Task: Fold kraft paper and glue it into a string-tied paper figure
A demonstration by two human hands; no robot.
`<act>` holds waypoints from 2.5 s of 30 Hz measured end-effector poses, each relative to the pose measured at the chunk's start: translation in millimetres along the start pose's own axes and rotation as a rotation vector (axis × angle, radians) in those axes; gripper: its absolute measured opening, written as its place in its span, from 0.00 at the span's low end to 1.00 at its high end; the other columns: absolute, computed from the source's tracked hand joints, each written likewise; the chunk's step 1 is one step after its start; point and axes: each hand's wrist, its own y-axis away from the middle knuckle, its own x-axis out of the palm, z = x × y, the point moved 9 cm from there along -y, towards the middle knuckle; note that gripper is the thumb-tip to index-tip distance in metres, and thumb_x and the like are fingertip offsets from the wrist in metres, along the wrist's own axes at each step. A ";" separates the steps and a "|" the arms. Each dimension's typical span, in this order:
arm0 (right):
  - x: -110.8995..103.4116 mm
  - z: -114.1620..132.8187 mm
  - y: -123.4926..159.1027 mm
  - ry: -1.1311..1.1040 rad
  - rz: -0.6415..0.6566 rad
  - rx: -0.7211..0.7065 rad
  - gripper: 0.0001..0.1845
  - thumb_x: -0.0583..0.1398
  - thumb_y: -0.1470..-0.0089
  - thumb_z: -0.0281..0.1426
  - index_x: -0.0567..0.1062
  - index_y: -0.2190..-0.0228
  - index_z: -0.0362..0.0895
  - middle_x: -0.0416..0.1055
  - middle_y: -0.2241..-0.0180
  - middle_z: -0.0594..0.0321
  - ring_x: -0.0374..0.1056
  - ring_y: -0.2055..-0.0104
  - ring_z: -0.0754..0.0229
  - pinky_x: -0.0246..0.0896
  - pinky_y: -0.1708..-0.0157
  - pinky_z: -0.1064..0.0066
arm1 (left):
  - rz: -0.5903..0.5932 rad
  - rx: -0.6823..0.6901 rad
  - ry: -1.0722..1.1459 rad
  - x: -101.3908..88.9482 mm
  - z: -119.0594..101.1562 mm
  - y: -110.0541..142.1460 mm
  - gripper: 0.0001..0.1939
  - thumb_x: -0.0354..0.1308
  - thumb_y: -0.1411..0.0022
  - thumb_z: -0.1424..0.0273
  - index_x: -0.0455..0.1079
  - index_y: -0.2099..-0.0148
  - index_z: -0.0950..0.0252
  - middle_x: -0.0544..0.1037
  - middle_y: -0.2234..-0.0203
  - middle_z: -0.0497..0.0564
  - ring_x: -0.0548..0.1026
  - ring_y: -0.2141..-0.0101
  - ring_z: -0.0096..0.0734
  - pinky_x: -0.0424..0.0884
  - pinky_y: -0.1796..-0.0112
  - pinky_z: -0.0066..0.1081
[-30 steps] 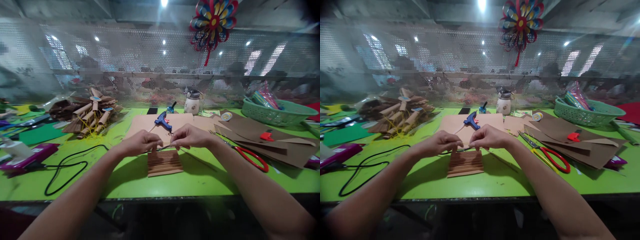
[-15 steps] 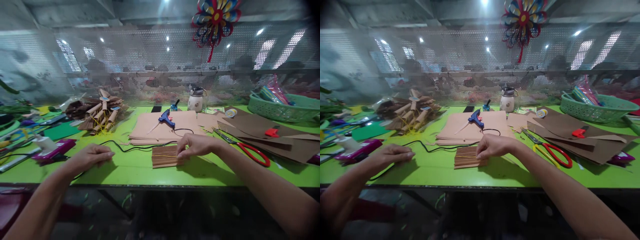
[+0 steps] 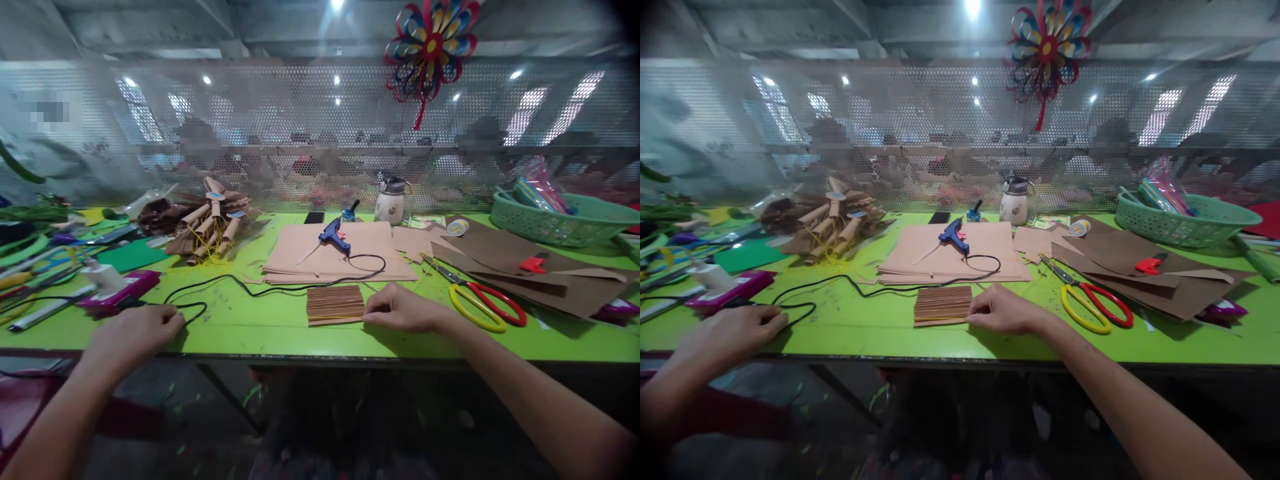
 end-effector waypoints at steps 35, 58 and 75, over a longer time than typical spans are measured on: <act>-4.0 2.1 7.6 0.350 -0.275 0.151 0.10 0.60 0.50 0.37 0.74 0.74 0.42 0.71 0.75 0.61 0.63 0.74 0.63 0.51 0.75 0.73 | 0.070 0.776 0.491 31.3 -212.7 44.0 0.07 0.51 0.41 0.71 0.66 0.71 0.65 0.67 0.74 0.49 0.64 0.70 0.29 0.58 0.69 0.28; 4.2 17.5 -45.6 0.330 -0.051 -0.060 0.28 0.62 0.54 0.43 0.68 0.53 0.45 0.65 0.58 0.54 0.58 0.55 0.52 0.56 0.57 0.62 | -0.013 0.647 0.476 31.8 -201.0 37.1 0.04 0.49 0.43 0.74 0.63 0.70 0.65 0.69 0.73 0.50 0.65 0.69 0.32 0.59 0.68 0.30; 4.6 6.8 -44.3 0.093 -0.153 -0.040 0.13 0.60 0.51 0.34 0.77 0.63 0.43 0.71 0.71 0.61 0.63 0.70 0.61 0.56 0.71 0.72 | -0.062 0.540 0.499 21.9 -184.9 25.6 0.05 0.50 0.43 0.72 0.67 0.67 0.65 0.70 0.69 0.53 0.67 0.65 0.35 0.64 0.62 0.35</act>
